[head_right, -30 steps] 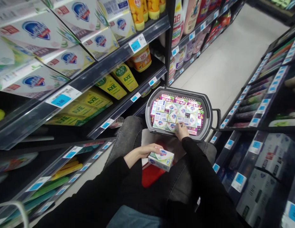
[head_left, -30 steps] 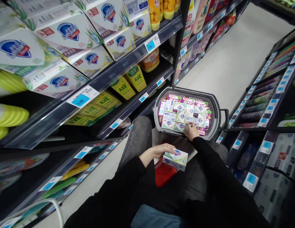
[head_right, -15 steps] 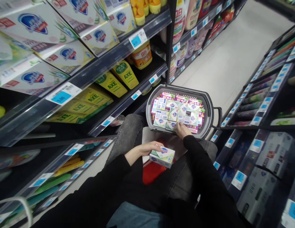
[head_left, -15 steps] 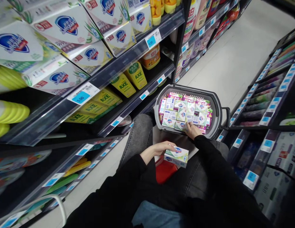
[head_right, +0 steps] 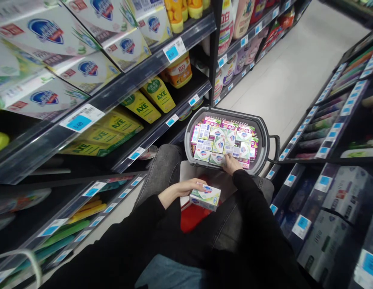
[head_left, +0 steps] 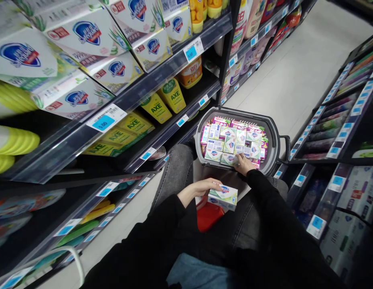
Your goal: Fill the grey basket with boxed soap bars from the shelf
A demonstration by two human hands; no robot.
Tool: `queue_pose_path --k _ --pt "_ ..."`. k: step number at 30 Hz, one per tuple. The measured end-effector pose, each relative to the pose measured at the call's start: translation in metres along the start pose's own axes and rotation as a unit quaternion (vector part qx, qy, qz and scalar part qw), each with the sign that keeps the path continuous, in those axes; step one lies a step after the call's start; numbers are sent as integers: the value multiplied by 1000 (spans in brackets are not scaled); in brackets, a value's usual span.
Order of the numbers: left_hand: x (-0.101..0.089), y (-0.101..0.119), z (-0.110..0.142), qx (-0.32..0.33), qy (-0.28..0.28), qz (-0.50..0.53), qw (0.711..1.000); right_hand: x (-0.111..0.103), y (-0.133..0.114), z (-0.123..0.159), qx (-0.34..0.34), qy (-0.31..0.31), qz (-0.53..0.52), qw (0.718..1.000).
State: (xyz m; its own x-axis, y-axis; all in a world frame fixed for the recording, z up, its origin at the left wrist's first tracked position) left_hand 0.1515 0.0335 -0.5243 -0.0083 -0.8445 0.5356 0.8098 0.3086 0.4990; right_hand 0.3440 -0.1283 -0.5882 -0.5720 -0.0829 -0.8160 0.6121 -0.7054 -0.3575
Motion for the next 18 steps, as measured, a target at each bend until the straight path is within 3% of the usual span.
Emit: queue_pose_path --k 10,18 --pt "0 -4 -3 -7 -2 7 1000 11 12 -3 -14 27 -82 996" --pt "-3 -7 -7 -8 6 1 1000 13 13 -17 62 110 -210 970"
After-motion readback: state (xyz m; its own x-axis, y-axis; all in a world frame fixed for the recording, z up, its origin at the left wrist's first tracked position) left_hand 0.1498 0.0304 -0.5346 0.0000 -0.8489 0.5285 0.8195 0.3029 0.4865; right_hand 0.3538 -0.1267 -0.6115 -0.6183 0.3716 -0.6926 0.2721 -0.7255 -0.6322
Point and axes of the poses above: each hand's wrist, its own z-axis away from the middle knuckle, its own x-axis out of the palm, y = z × x, the point moved 1 cm from there along -z, towards the middle knuckle, and after that the axes turned 12 degrees about -z, right-handed, at the moved point
